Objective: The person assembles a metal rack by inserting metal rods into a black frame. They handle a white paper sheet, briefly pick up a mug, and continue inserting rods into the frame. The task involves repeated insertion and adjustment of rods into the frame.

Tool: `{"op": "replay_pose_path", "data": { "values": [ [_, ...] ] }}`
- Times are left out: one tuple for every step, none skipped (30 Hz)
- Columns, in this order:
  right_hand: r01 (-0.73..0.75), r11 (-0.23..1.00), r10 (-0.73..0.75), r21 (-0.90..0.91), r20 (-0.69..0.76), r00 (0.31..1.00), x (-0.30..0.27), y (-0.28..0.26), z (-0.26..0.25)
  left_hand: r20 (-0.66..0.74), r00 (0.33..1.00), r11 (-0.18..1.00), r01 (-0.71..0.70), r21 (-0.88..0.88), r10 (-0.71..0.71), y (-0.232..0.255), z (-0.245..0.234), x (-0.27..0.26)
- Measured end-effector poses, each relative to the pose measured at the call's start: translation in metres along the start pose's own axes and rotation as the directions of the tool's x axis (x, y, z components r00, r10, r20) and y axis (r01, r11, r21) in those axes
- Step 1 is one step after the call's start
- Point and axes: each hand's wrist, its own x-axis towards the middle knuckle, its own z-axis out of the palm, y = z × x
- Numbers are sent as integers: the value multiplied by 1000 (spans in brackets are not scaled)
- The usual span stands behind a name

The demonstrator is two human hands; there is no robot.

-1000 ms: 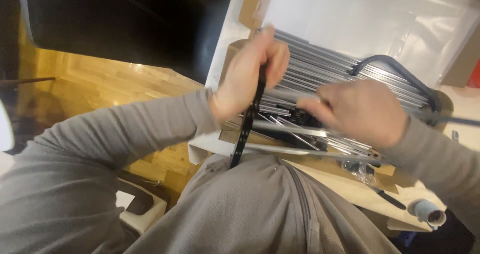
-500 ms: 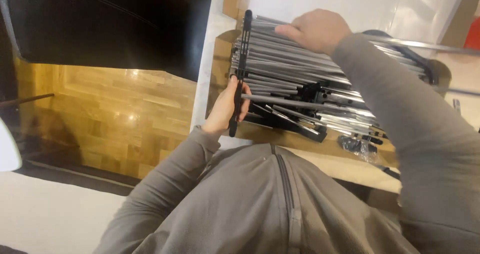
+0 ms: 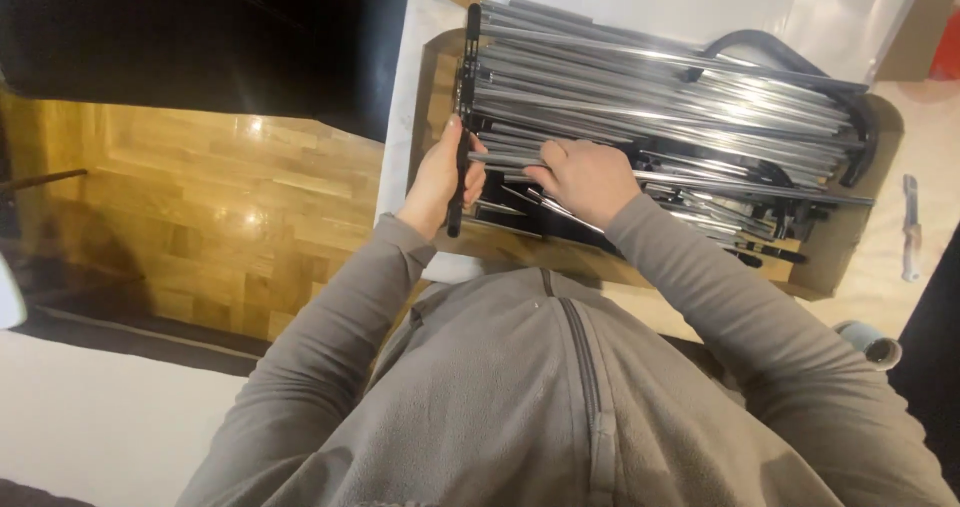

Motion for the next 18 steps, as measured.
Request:
{"op": "replay_pose_path", "data": {
  "values": [
    [-8, 1000, 8, 4, -1, 1000, 1, -4, -1, 3, 1000, 1000, 6, 6, -6, 1, 2, -4],
    [-5, 1000, 5, -7, -39, 999, 2, -8, -3, -14, 1000, 1000, 12, 12, -11, 1, 4, -7],
    [-5, 1000, 2, -26, -80, 997, 4, -9, -6, -25, 1000, 1000, 12, 16, -11, 3, 8, -7],
    [-14, 999, 12, -30, -85, 996, 6, -9, -6, -14, 1000, 1000, 13, 21, -12, 2, 5, -4],
    [-1, 1000, -1, -29, -91, 996, 4, -9, -7, -31, 999, 999, 19, 35, -18, -1, 4, -3],
    [12, 1000, -14, -28, -96, 995, 2, -10, -7, -48, 999, 999, 25, 49, -23, -5, 3, -1],
    [0, 999, -3, -34, -97, 995, 3, -11, -13, -35, 999, 998, 29, 51, -27, -3, 5, -3],
    [-18, 998, 21, 53, -60, 998, 3, -13, -19, -53, 998, 997, 36, 69, -32, -1, 7, -5],
    [-49, 989, 52, 138, -22, 998, 2, -13, -26, -63, 997, 995, 47, 90, -42, 1, 11, -6],
    [-70, 989, 74, 130, -23, 997, 6, -17, -26, -43, 998, 994, 55, 95, -51, 2, 5, -6],
    [-88, 985, 86, 150, 24, 996, 7, -15, -28, -43, 999, 989, 28, 146, -22, 0, 4, -2],
    [-108, 980, 97, 170, 70, 993, 7, -12, -30, -42, 999, 981, 0, 195, 8, -2, 3, 2],
    [-138, 978, 129, 155, 65, 989, 7, -14, -40, -9, 1000, 980, 4, 199, -3, -2, 1, 1],
    [-142, 970, 122, 198, 111, 986, 8, -17, -49, -5, 1000, 980, -8, 199, 9, -1, -2, 0],
    [-141, 961, 107, 236, 152, 983, 11, -17, -58, -2, 1000, 981, -28, 195, 29, -1, -6, 2],
    [-163, 962, 133, 217, 145, 980, 14, -12, -58, 30, 999, 981, -31, 193, 26, -1, -6, 15],
    [-126, 972, 121, 196, 38, 992, 18, -14, -57, 46, 998, 992, -50, 115, 45, 1, -12, 21],
    [-92, 981, 104, 169, -68, 992, 22, -16, -55, 60, 996, 997, -66, 36, 64, 3, -19, 27]
  ]
}}
